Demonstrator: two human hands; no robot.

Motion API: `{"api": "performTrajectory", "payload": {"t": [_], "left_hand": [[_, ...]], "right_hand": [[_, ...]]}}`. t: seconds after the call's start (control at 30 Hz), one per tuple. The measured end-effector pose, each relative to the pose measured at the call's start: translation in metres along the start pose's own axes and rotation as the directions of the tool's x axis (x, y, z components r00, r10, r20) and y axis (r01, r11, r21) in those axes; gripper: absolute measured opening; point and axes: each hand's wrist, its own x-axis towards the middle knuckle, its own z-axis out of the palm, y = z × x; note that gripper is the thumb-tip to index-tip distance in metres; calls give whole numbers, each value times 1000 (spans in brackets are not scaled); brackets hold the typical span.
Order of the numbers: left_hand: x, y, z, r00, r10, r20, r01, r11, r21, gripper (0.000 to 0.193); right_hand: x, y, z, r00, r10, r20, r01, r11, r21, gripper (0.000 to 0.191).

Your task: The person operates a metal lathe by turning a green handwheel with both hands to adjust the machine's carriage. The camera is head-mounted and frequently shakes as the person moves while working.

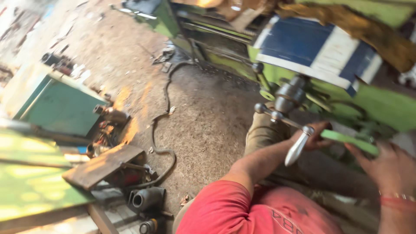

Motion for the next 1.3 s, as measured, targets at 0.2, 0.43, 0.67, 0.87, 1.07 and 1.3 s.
{"api": "performTrajectory", "payload": {"t": [0.2, 0.43, 0.67, 0.87, 1.07, 1.3], "left_hand": [[-7, 8, -6, 999, -40, -29, 42, 993, 106, 53], [-8, 2, -7, 999, 3, -38, 1, 992, 128, 54], [-10, -17, -1, 998, 0, -57, 5, 996, 89, 57], [-10, -36, 15, 999, -5, -41, 3, 999, -55, 55], [-11, -42, 18, 999, -41, -14, 41, 998, 50, 54], [-13, -50, 21, 996, -86, 7, 86, 995, 45, 54]], "right_hand": [[-5, 12, 28, 995, -57, -82, 56, 998, -24, 72], [-5, 7, 21, 993, -56, -105, 50, 997, -62, 68], [2, -2, 9, 1000, -27, -14, 24, 986, -166, 73], [11, -24, -25, 990, 107, 95, -102, 993, -56, 73], [15, -38, -54, 998, 53, -44, -53, 998, 16, 65], [18, -47, -65, 997, 55, -48, -54, 998, 24, 65]]}}
